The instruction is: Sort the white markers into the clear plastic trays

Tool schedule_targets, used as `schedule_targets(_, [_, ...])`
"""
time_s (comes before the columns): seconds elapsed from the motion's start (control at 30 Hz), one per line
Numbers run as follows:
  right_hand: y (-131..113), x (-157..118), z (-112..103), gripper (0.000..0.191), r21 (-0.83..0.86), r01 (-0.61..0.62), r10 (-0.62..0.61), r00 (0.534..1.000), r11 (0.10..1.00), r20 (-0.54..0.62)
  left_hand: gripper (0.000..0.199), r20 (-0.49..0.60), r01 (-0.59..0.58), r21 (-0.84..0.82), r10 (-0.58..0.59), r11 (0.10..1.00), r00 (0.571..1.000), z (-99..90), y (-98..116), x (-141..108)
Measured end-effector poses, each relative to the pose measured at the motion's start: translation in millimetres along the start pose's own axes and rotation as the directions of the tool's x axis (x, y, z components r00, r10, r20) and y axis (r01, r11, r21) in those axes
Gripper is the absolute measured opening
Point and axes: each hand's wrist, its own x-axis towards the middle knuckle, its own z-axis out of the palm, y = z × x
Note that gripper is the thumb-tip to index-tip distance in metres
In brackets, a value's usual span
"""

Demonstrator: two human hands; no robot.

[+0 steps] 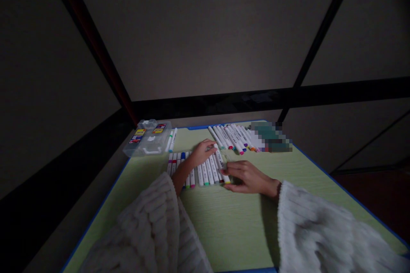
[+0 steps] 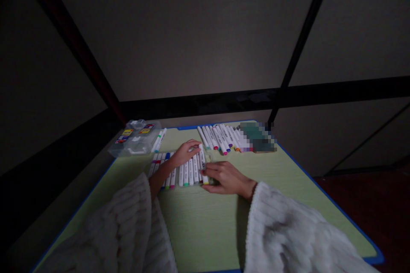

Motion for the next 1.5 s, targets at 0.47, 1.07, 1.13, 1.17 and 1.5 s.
schedule_targets(0.47, [-7.3,4.3,-3.0,0.034,-0.177,0.063,-0.05,0.996,0.982,0.08,0.03,-0.017,-0.018,0.043,0.018,0.999,1.0,-0.2,-1.4,0.0])
schedule_targets(1.07, [-4.5,1.5,0.5,0.035,-0.169,0.066,-0.058,0.997,0.983,0.053,0.027,-0.054,0.052,-0.021,-0.053,0.998,0.997,-1.8,0.6,1.8])
schedule_targets(1.13, [-4.3,1.4,0.9,0.035,-0.173,0.069,-0.064,0.997,0.982,0.036,0.026,-0.064,0.052,-0.026,-0.054,0.998,0.997,-1.8,0.6,2.1])
schedule_targets(1.17, [-4.2,1.3,1.1,0.035,-0.176,0.071,-0.067,0.997,0.982,0.026,0.026,-0.069,0.053,-0.029,-0.055,0.998,0.996,-1.9,0.5,2.3])
schedule_targets(1.5, [-4.1,0.9,0.7,0.03,-0.22,0.092,-0.109,0.992,0.971,-0.065,0.023,-0.166,0.085,-0.107,-0.102,0.991,0.981,-3.0,0.9,3.6])
